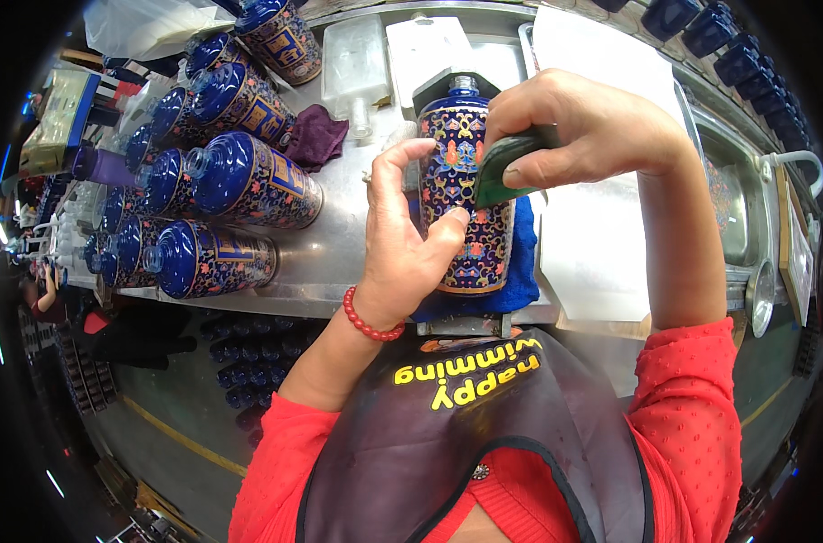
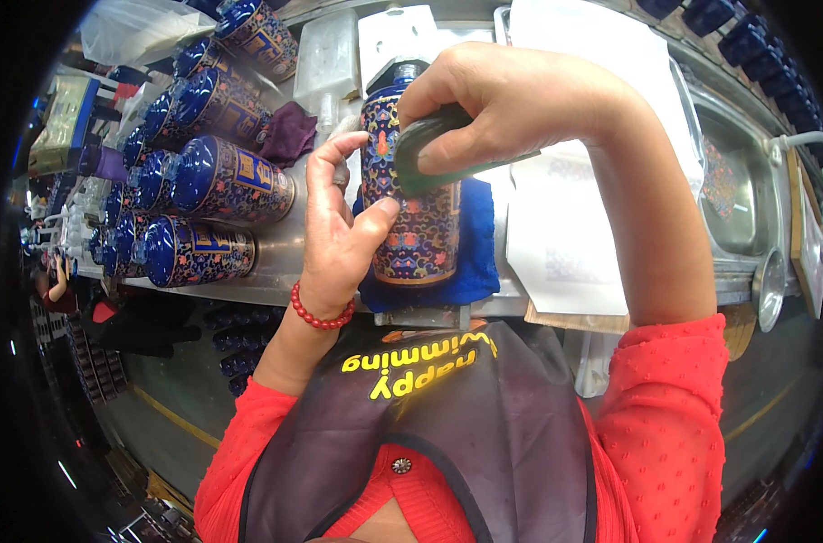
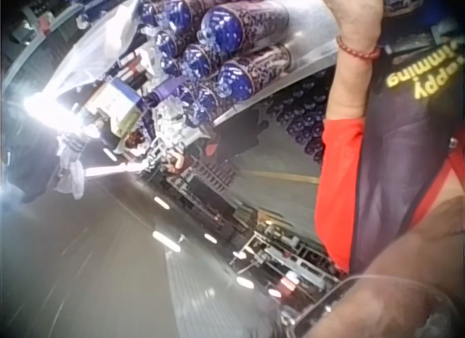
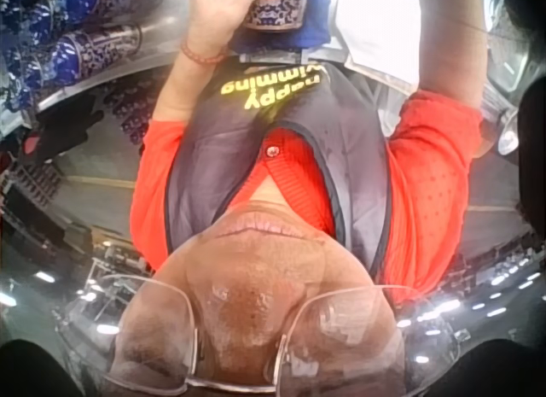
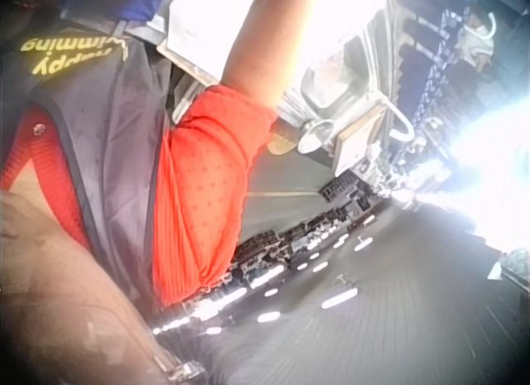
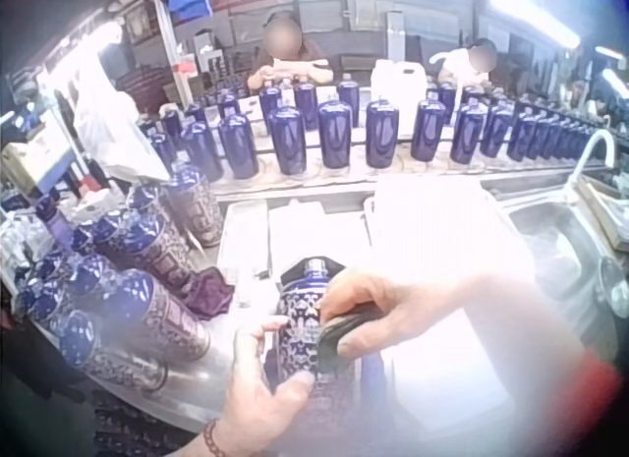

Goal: The person cleans a blue bottle with a green sponge, then selects a decorative label from a sheet and applies it to the bottle's surface, smoothing it with fingers to adhere the label.

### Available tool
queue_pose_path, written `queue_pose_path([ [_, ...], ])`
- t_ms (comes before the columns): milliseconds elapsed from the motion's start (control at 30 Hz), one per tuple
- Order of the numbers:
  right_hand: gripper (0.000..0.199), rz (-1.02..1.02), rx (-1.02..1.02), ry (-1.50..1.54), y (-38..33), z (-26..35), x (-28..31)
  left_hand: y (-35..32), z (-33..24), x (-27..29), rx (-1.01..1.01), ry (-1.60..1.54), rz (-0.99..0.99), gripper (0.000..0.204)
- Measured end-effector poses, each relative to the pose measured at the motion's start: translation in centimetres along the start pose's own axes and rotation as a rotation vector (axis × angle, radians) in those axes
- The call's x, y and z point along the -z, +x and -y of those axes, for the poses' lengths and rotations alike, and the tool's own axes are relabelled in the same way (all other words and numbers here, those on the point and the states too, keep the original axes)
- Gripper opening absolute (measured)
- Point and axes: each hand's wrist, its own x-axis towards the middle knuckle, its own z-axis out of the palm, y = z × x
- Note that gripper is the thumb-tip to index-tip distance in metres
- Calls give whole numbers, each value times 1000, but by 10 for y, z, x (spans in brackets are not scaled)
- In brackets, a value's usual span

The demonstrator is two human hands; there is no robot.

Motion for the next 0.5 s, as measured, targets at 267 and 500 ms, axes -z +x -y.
queue_pose_path([
  [267, 20, -538, 227, -187, -32, 10, -48, -1, -4, -1, 54, 46, -1, 66],
  [500, 37, -821, 85, -387, -51, 37, -109, 2, -3, -3, -47, 192, -2, 66],
])
